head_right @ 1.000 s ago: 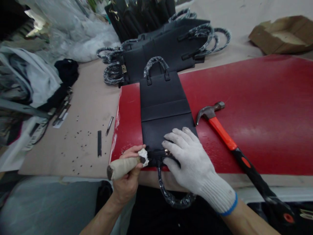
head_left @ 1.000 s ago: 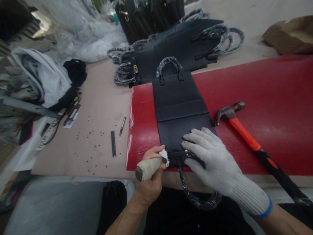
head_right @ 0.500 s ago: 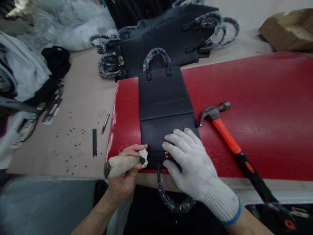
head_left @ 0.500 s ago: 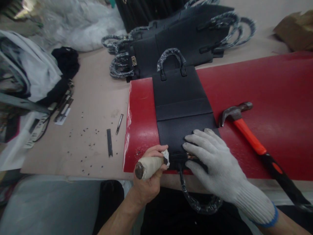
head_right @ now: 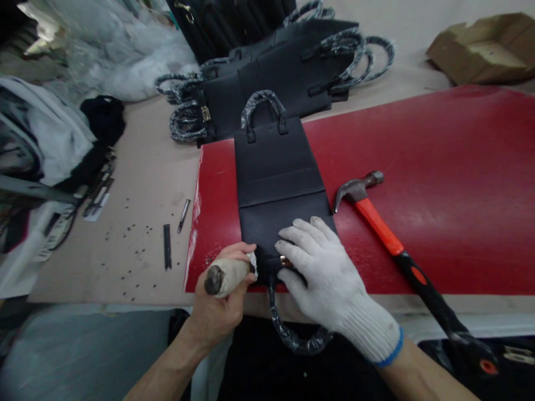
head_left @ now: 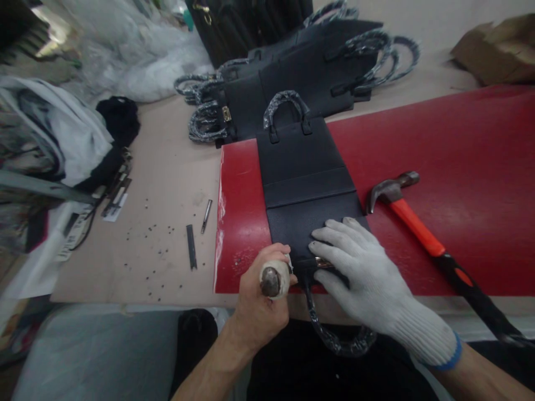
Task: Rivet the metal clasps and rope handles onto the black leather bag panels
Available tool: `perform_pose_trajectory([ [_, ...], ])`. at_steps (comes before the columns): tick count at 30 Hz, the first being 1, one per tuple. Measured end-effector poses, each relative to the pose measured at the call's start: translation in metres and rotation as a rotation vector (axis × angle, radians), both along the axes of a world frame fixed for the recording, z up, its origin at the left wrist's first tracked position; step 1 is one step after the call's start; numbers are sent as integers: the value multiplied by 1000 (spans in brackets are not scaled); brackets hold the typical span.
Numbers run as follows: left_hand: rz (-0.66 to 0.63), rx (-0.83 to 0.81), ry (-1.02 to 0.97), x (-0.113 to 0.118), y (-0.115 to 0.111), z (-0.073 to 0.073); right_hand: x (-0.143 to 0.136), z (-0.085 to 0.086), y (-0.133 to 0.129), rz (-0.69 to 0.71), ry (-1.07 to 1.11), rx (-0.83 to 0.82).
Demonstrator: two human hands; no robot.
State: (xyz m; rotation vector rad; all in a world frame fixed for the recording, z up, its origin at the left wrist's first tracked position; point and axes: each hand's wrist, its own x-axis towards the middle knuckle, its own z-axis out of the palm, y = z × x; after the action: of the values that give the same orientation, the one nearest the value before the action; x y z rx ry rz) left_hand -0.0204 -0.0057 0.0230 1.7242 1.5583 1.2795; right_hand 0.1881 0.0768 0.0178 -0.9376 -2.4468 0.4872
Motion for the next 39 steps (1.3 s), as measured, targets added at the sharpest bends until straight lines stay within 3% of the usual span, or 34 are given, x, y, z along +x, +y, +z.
perform_pose_trajectory([
  [8, 17, -29, -43, 4, 6, 0, 1, -7, -5, -19, 180, 50],
  [12, 6, -37, -53, 5, 10, 2, 22, 0, -9, -213, 304, 127],
  [14, 4, -63, -46, 5, 11, 3, 47, 5, -11, -391, 201, 179],
  [17, 7, -88, -55, 5, 11, 4, 90, 12, -17, -594, -179, 199],
  [21, 8, -93, -65, 5, 11, 5, 118, 19, -32, -667, -663, 54],
  [24, 12, -94, -61, 5, 11, 7, 113, 24, -39, -698, -735, -91],
  [28, 11, -100, -52, 5, 12, 5, 106, 30, -37, -753, -573, -236],
  [31, -4, -119, -85, 5, 15, 1, 108, 43, -40, -782, -255, -467],
  [36, -27, -152, -124, 5, 17, -2, 93, 95, -71, -606, 505, -844],
  [39, -23, -159, -127, 5, 17, -2, 72, 123, -85, -488, 545, -868],
])
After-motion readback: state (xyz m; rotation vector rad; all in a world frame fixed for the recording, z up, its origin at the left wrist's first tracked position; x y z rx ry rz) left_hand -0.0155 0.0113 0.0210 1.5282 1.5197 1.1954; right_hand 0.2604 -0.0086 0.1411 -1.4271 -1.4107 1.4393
